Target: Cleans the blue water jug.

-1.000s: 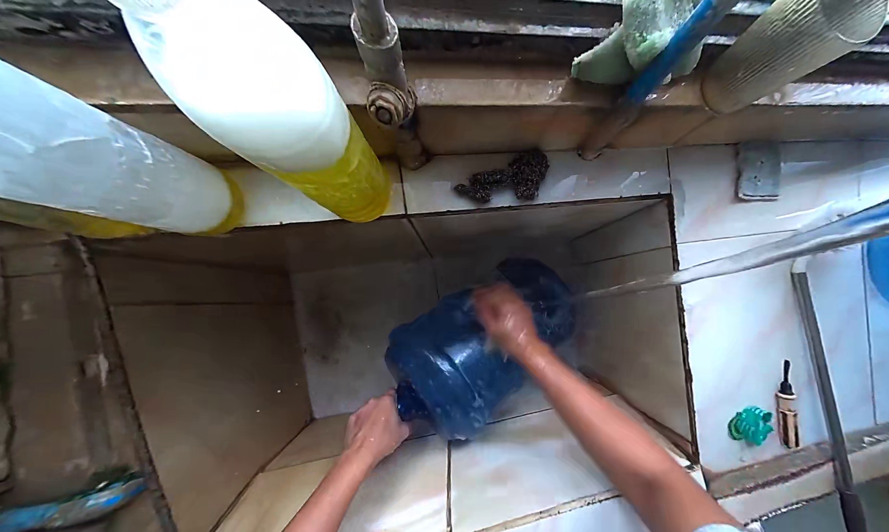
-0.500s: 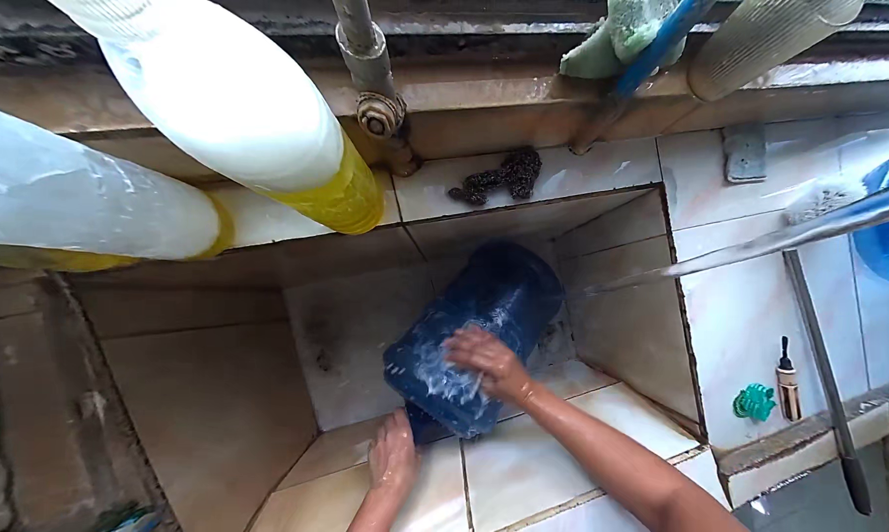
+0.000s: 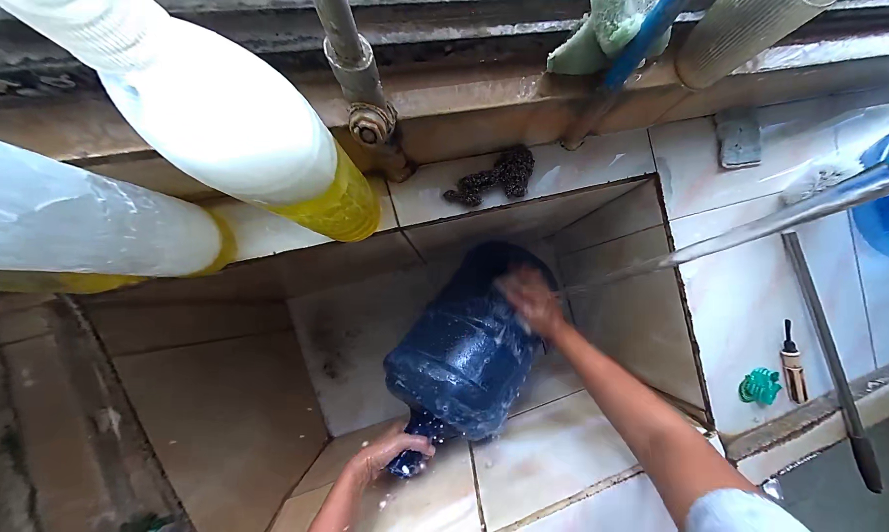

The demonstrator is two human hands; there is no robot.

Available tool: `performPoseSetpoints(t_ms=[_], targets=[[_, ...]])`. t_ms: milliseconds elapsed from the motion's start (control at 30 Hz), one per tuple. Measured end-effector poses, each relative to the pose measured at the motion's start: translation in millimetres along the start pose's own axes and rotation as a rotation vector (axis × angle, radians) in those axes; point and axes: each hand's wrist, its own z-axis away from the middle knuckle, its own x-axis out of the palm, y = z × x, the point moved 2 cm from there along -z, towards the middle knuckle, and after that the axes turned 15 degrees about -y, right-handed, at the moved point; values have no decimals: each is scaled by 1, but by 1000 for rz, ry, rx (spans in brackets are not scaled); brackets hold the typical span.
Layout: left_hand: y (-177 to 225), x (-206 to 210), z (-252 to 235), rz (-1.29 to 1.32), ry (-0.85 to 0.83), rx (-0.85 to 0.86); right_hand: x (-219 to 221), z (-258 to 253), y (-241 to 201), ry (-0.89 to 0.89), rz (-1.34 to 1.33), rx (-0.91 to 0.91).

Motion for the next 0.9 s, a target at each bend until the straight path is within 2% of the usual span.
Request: performPoseSetpoints(t_ms=[33,100,167,233,267,300,367,433,467,500,533,600,633,667,700,800,833,900], targets=[[5,0,-2,-66,18,-18,-12,-22,14,3,53,111],[14,3,-2,-247,133,-50,-15,-54,-16,-16,12,222],[20,20,4,-475,372,-94,11,-36,-84,-50,-86,55],[23,48,16,-721,607,-213,40,9,-122,-13,-217,-221],[20,59,16,-819,693,-268,42,24,-116,55,-247,-289],[15,65,13,-879,767,-278,37,29,-93,90,-225,-263],[8,60,8,-936,817,-257,15,12,-25,85,-101,-66],[10,40,6,-906,715,-240,-8,-20,17,134,42,97],[8,27,7,-848,639,-207,-12,-33,7,136,55,143],[6,17,8,-741,542,-150,-7,-33,-21,102,36,156],[6,11,8,-596,421,-85,5,-21,-56,40,5,117],[2,5,8,-200,132,23,37,23,-114,-2,-135,-131],[-5,2,6,-17,14,49,46,42,-124,30,-179,-246],[-13,-2,1,105,-60,67,48,52,-113,54,-189,-294],[-16,-9,-2,153,-95,75,42,47,-86,74,-152,-275],[-16,-17,-4,127,-47,48,5,-6,6,109,37,-23],[-12,-18,-5,83,-7,45,-6,-28,13,136,85,51],[-8,-13,-5,-83,137,37,-7,-48,-32,75,24,153]])
